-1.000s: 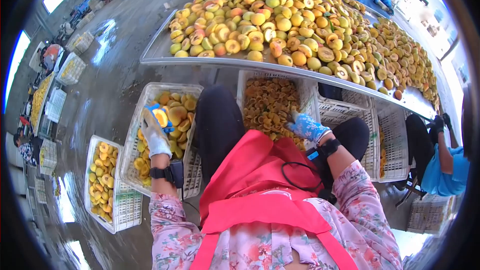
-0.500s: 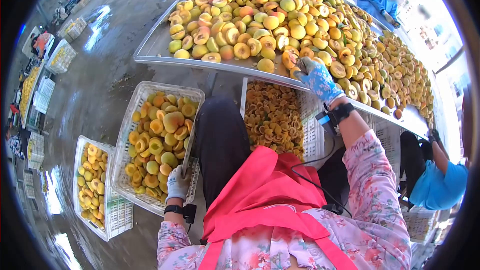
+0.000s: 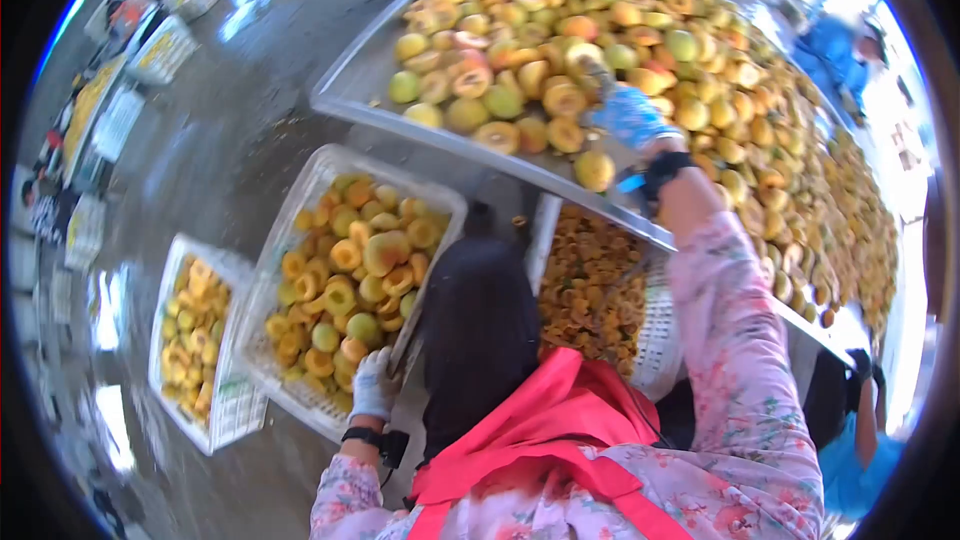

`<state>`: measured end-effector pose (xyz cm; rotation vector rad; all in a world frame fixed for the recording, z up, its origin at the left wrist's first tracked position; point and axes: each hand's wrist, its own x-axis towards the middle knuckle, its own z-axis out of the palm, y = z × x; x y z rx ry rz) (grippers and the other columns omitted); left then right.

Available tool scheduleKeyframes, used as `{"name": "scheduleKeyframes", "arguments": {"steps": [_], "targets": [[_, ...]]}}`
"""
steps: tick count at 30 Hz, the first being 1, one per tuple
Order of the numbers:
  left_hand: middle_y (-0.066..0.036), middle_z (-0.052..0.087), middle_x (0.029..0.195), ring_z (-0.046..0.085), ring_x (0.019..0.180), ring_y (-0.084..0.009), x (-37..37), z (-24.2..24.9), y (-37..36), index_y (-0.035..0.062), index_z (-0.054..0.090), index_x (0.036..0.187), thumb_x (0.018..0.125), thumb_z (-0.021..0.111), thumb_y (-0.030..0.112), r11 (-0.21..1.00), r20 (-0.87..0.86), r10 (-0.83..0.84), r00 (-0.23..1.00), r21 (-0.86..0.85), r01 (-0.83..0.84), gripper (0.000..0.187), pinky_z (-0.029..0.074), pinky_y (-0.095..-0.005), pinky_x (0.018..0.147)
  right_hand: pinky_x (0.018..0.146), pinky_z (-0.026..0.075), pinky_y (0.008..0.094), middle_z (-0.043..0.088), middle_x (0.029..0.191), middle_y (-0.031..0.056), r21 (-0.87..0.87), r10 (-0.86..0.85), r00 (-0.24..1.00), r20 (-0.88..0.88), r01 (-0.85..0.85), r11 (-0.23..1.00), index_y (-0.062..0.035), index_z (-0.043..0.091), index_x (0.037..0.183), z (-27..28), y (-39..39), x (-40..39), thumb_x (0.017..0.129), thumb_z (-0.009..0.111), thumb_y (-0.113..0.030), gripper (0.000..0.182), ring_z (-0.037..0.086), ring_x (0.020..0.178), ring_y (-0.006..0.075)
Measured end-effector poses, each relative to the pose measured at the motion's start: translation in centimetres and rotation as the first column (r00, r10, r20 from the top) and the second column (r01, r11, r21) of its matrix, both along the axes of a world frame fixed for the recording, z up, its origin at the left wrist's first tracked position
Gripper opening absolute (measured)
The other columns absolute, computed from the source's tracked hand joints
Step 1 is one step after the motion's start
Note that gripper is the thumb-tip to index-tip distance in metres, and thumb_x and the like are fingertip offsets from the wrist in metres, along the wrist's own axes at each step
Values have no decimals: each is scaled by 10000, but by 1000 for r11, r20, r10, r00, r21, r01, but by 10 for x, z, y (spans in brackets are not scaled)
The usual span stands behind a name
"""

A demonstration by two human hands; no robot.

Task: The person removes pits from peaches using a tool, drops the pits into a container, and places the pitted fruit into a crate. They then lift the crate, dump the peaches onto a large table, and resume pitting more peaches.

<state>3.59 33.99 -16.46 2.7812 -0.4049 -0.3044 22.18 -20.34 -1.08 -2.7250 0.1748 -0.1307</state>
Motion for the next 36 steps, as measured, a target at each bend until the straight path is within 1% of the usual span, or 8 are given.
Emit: {"name": "scheduleKeyframes", "arguments": {"steps": [5,15,19,21,22,29,32,36], "targets": [[-131,585,981,568,983,-344,7,3,14,97,531,1065,751,676,156,998,-112,-53,992,21,55,351,484,-455,820,774,526,464,677,976,245,-321,327,913,-243,-394,861,-34,446,1365,-17,-13,-13,790,733,-368,724,656,899,409],[-139,587,971,579,925,-353,19,-33,25,79,555,1133,726,705,182,997,-126,-69,990,27,73,446,490,-445,800,614,457,324,639,848,93,164,18,999,45,-25,986,-24,503,1298,4,46,22,860,596,-170,471,575,719,212],[-151,576,998,558,936,-358,20,-34,34,77,542,1196,696,727,126,996,-167,-84,982,21,89,536,477,-456,785,558,451,222,621,812,43,510,116,945,-305,59,858,-35,544,1271,42,64,-15,891,569,-86,384,569,666,99],[-153,570,1010,549,924,-371,15,-35,37,79,526,1210,697,732,98,991,-205,-129,970,11,134,553,464,-473,774,610,522,255,649,852,72,684,367,795,-483,81,724,-36,593,1178,41,71,-52,805,671,-87,384,646,711,133],[-153,568,1012,544,912,-380,17,-36,35,80,518,1211,698,734,87,986,-178,-157,971,25,164,556,457,-482,768,636,533,312,661,874,116,614,452,498,-740,226,756,-45,608,1133,53,80,-47,791,691,-117,359,673,723,187],[-155,551,991,532,898,-399,23,-23,23,71,520,1171,747,724,118,998,-212,-61,975,-8,61,473,445,-498,752,690,500,463,641,803,191,391,271,634,-724,54,919,-59,511,1205,-99,107,-180,919,529,-238,338,645,738,376],[-161,555,1037,531,947,-393,31,-1,7,62,531,1166,798,703,174,998,-354,45,934,48,-30,422,448,-494,791,726,498,480,632,798,209,47,382,534,-754,-537,842,-52,517,1220,-136,105,-212,931,492,-255,354,635,756,408],[-167,492,1321,485,1187,-375,27,23,-1,96,436,1372,810,682,339,945,-493,150,857,327,23,660,418,-480,970,801,494,480,659,905,239,242,195,513,-836,25,970,-11,538,1220,-111,91,-204,930,517,-294,406,633,822,442]]}}
